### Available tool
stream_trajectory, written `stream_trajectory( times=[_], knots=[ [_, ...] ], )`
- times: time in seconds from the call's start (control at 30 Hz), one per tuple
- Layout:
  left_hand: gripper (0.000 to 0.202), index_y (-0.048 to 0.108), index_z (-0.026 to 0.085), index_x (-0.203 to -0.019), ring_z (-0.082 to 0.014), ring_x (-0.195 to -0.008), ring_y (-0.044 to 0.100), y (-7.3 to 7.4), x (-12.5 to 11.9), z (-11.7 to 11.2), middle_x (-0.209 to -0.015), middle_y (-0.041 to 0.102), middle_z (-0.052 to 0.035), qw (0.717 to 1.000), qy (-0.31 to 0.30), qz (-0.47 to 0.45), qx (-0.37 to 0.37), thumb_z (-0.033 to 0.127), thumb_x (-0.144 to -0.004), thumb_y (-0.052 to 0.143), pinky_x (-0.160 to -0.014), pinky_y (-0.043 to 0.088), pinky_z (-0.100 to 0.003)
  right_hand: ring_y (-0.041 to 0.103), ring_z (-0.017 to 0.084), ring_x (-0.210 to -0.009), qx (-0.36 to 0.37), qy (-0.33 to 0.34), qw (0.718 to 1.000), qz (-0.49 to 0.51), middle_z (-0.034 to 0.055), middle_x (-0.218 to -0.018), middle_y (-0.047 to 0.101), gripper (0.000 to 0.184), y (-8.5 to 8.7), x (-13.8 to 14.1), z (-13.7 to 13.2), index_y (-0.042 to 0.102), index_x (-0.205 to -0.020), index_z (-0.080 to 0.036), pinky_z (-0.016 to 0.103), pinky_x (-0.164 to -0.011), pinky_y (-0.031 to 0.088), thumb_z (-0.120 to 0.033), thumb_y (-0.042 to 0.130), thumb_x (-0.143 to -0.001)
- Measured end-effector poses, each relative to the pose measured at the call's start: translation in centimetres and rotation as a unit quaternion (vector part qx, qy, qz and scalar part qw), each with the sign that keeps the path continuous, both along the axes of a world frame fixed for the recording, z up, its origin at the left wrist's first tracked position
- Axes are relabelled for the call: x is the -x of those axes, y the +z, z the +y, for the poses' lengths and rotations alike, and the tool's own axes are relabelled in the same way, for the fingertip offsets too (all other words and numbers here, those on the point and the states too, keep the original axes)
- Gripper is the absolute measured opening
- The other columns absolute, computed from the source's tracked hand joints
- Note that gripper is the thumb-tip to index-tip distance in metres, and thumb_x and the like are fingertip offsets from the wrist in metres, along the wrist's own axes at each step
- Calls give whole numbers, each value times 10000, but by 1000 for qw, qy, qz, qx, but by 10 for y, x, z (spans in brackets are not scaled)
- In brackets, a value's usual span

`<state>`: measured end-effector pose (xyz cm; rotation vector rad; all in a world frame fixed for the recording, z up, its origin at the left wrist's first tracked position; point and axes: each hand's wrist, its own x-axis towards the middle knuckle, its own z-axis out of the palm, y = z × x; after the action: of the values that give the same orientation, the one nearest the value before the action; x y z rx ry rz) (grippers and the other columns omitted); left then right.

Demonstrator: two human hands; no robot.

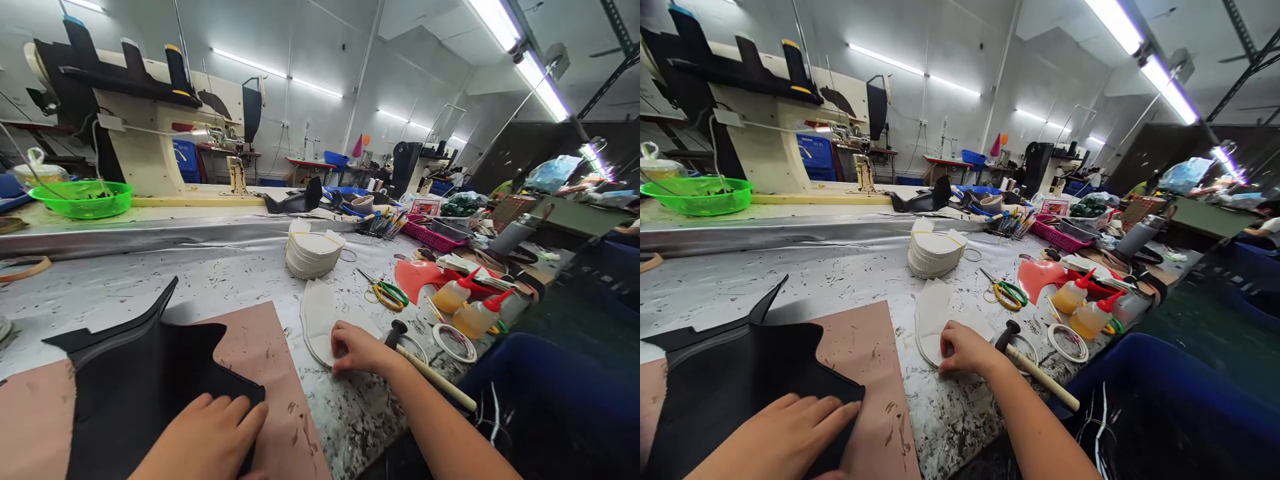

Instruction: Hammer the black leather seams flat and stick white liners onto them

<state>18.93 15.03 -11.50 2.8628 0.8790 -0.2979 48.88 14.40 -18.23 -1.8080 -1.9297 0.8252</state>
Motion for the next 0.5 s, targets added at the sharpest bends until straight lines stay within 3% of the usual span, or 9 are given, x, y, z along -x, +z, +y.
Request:
stream_trajectory(
  times=[0.07, 0.13, 0.3, 0.37, 0.5],
  knots=[
    [314, 650, 212, -1059, -303, -831, 641, 21, -35, 4, -941, 686, -95, 1000, -13, 5, 13, 305, -760, 637, -739, 491, -443, 490, 125, -718, 2, 3, 1000, 3, -31, -800, 496, 282, 1, -1, 1, 605, -633, -177, 217, -619, 389, -172, 856, -506],
    [285, 657, 187, -1010, -304, -825, 633, 23, -61, 7, -905, 679, -90, 999, -34, -8, 8, 318, -757, 656, -725, 494, -435, 488, 119, -695, 8, 8, 1000, 8, -34, -779, 498, 275, 3, -3, 3, 602, -610, -175, 209, -592, 381, -164, 855, -503],
    [286, 660, 143, -919, -295, -857, 605, -4, -93, 16, -901, 665, -95, 996, -81, -21, -12, 356, -732, 697, -746, 486, -412, 495, 103, -655, 9, 14, 1000, 15, -30, -770, 543, 169, 11, -6, 5, 595, -596, -172, 199, -573, 361, -93, 742, -621],
    [395, 637, 123, -1031, -303, -928, 584, -13, -102, 19, -978, 655, -117, 996, -93, -14, -6, 360, -724, 709, -800, 470, -417, 492, 109, -645, -3, -5, 1000, 11, -27, -737, 551, 139, 12, -4, 3, 589, -617, -174, 209, -576, 347, -73, 660, -682],
    [745, 419, 68, -1324, -356, -1118, 489, -30, -119, 24, -1214, 550, -213, 995, -98, -4, 5, 438, -736, 686, -926, 394, -464, 475, 139, -623, -36, -93, 995, -1, -29, -627, 521, 118, 10, 4, 2, 586, -731, -182, 251, -581, 314, -103, 526, -796]
  ],
)
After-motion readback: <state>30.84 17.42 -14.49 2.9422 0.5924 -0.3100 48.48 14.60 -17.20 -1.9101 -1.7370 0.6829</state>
